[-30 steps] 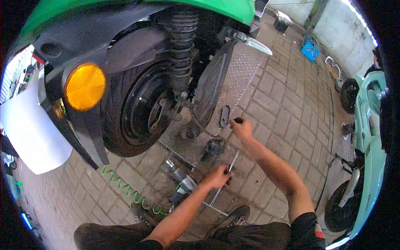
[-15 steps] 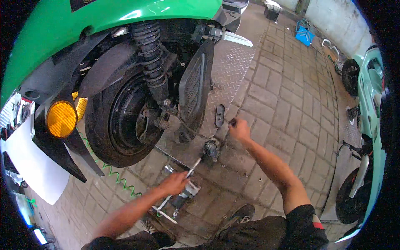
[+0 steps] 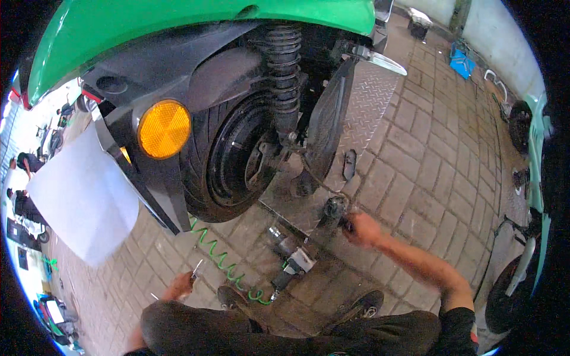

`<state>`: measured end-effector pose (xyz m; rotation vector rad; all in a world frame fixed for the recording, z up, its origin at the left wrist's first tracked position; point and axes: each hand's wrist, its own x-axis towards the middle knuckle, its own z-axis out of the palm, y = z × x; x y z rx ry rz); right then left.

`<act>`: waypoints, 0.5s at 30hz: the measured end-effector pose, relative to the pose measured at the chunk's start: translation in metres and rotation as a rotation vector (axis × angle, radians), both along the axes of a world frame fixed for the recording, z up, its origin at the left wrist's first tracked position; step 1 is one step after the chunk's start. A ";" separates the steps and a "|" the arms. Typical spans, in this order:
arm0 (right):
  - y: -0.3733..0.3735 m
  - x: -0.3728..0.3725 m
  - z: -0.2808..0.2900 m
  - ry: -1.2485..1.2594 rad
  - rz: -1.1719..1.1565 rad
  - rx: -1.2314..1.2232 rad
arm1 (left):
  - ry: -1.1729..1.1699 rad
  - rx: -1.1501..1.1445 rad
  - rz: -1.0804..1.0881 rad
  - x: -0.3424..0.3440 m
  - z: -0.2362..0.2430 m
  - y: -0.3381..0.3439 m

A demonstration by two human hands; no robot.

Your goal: The person uses an impact wrench and a manual screwdriver to remove and replace components of a rear disc brake assembly on a green electric motorcycle.

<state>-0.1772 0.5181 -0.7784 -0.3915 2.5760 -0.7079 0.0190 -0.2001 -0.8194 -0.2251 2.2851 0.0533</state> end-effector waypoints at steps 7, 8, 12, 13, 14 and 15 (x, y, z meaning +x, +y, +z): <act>-0.022 0.098 0.006 -0.508 0.497 0.012 | 0.369 -0.063 0.231 0.011 -0.011 0.079; -0.020 0.131 -0.025 -0.581 0.501 -0.027 | 0.454 -0.009 0.243 -0.004 -0.010 0.107; -0.129 0.201 -0.152 -0.943 -0.132 -0.097 | 0.847 0.041 0.045 -0.019 -0.034 0.104; -0.171 0.195 -0.123 -0.889 -0.511 -0.228 | 0.772 0.151 0.140 -0.039 0.003 0.130; -0.212 0.186 -0.088 -0.755 -0.860 -0.406 | 0.704 0.251 0.239 -0.060 0.043 0.158; -0.234 0.183 -0.074 -0.447 -1.096 -0.803 | 0.644 0.287 0.229 -0.076 0.059 0.161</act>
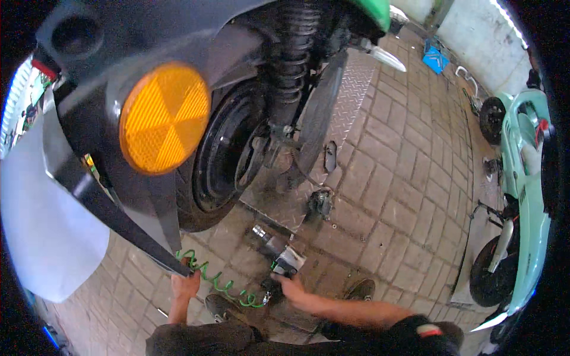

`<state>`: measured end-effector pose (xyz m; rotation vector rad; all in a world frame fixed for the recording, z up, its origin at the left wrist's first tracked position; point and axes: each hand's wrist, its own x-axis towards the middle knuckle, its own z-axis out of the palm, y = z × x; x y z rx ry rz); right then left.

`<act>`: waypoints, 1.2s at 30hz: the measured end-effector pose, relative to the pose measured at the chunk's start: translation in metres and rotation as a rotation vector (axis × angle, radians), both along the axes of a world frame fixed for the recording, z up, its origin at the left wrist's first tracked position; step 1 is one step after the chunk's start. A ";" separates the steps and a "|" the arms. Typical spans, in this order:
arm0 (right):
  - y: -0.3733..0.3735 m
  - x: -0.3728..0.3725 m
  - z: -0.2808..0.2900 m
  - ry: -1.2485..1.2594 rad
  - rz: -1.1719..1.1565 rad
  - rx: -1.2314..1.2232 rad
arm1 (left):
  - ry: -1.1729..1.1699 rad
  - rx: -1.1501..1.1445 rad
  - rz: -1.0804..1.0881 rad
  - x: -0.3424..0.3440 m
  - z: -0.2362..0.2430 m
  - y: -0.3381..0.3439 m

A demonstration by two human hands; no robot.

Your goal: The person uses an impact wrench and a manual screwdriver to remove and replace components of a rear disc brake assembly on a green electric motorcycle.

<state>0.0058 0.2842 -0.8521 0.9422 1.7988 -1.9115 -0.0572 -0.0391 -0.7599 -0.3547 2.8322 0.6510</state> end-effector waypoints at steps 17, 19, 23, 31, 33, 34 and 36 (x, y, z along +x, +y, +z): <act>0.031 -0.064 0.025 -0.327 -0.354 -0.930 | -0.118 -0.405 -0.825 -0.060 0.234 0.078; 0.058 -0.056 0.018 -0.324 -0.283 -0.916 | -0.276 -0.170 -0.967 -0.067 0.267 0.111; 0.121 -0.048 0.085 -0.429 -0.132 -0.829 | -0.562 0.253 -1.159 -0.084 0.279 0.159; 0.211 -0.102 0.224 -0.189 0.130 -0.828 | -0.449 0.462 -0.829 -0.099 0.193 0.258; 0.217 -0.120 0.216 -0.089 0.092 -0.898 | -0.577 0.601 -0.538 -0.124 0.171 0.279; 0.219 -0.125 0.201 0.015 0.087 -0.797 | -0.645 0.684 -0.357 -0.140 0.168 0.292; 0.220 -0.132 0.173 0.222 0.063 -0.602 | -0.601 0.956 -0.088 -0.163 0.138 0.315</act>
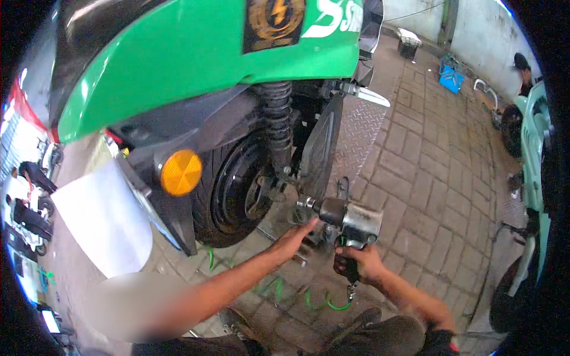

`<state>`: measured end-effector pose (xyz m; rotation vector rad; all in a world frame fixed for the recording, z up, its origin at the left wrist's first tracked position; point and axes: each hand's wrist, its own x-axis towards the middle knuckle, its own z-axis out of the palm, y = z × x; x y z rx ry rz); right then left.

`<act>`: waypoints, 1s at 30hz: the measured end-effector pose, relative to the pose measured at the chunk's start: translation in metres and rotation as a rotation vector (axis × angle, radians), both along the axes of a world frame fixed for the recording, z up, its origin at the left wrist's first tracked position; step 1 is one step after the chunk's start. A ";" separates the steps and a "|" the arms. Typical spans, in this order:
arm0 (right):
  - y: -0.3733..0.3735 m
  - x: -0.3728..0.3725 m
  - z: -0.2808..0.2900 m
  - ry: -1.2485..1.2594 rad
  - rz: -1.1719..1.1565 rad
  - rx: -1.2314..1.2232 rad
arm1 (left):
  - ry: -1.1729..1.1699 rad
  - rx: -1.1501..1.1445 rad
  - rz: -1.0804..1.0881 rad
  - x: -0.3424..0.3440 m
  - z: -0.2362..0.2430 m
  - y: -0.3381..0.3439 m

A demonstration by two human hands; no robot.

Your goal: The person uses an impact wrench and a manual screwdriver to remove and replace components of a rear disc brake assembly on a green electric motorcycle.

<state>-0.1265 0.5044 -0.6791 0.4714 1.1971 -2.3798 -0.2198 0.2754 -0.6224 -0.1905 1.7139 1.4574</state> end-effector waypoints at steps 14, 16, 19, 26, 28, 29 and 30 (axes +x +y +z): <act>-0.045 -0.024 -0.102 0.559 0.015 0.523 | -0.079 0.538 0.881 -0.028 -0.075 0.021; -0.042 -0.032 -0.077 0.299 0.177 0.429 | -0.031 0.439 0.917 -0.029 -0.073 0.016; -0.037 -0.046 -0.042 0.073 0.335 0.276 | 0.040 0.594 0.902 -0.019 -0.068 0.008; -0.052 -0.043 -0.069 0.598 0.139 0.573 | 0.024 0.800 0.869 -0.019 -0.066 0.007; -0.058 -0.041 -0.064 0.411 0.100 0.415 | 0.036 0.726 0.889 -0.021 -0.062 0.013; -0.059 -0.042 -0.066 0.361 0.093 0.391 | 0.057 0.698 0.906 -0.021 -0.059 0.015; -0.061 -0.042 -0.069 0.306 0.093 0.326 | 0.081 0.667 0.923 -0.020 -0.057 0.016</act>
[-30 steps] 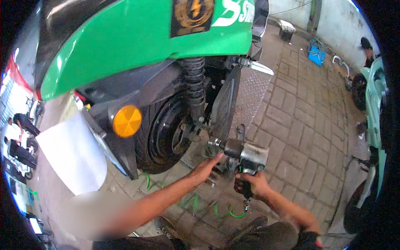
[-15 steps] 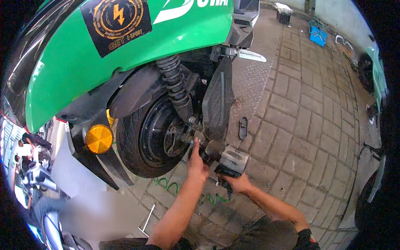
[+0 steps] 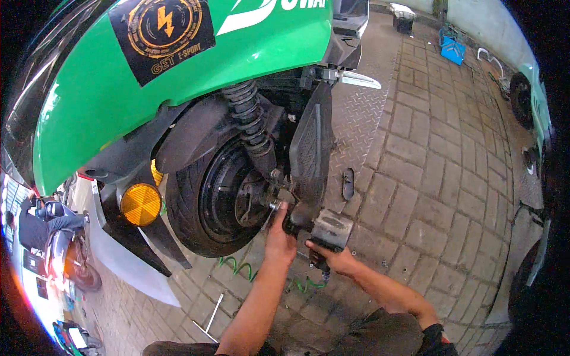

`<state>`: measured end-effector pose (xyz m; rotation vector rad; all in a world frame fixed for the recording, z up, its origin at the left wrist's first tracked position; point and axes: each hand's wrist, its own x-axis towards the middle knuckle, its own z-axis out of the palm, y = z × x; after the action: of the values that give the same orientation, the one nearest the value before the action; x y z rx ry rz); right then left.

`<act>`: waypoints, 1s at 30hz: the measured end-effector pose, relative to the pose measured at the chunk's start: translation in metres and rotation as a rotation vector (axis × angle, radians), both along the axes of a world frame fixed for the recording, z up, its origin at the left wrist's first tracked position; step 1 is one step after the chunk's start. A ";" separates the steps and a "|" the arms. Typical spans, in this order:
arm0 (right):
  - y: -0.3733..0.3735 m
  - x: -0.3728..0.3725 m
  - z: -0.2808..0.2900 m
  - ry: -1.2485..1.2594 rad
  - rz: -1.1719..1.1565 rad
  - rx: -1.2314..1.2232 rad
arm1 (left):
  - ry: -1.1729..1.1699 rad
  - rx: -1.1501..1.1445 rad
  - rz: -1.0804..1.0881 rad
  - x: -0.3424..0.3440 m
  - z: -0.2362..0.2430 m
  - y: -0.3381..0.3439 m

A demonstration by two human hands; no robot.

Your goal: The person uses an impact wrench and a manual screwdriver to remove and replace components of a rear disc brake assembly on a green electric motorcycle.

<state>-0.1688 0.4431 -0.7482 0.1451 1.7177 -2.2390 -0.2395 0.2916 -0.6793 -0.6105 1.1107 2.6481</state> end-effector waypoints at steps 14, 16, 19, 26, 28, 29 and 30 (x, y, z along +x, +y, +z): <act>-0.008 0.003 0.029 -0.273 -0.005 -0.396 | -0.014 -0.024 0.044 0.004 -0.001 -0.006; -0.008 0.004 0.035 -0.320 0.004 -0.450 | -0.028 -0.037 0.038 0.005 0.000 -0.007; -0.010 0.005 0.037 -0.331 -0.009 -0.451 | -0.073 -0.033 0.008 0.007 0.007 -0.007; -0.011 0.005 0.029 -0.298 -0.045 -0.473 | -0.007 -0.081 0.027 0.008 0.007 -0.004; -0.011 0.005 0.036 -0.224 -0.050 -0.331 | -0.008 -0.065 0.017 0.009 0.011 -0.005; -0.011 0.004 0.035 -0.248 -0.049 -0.332 | -0.025 -0.063 0.017 0.009 0.013 -0.005; -0.011 0.004 0.031 -0.272 -0.047 -0.333 | -0.043 -0.061 0.017 0.008 0.016 -0.006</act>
<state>-0.1650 0.4323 -0.7167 0.3943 1.1992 -2.3735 -0.2315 0.2861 -0.6635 -0.6884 1.1831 2.6103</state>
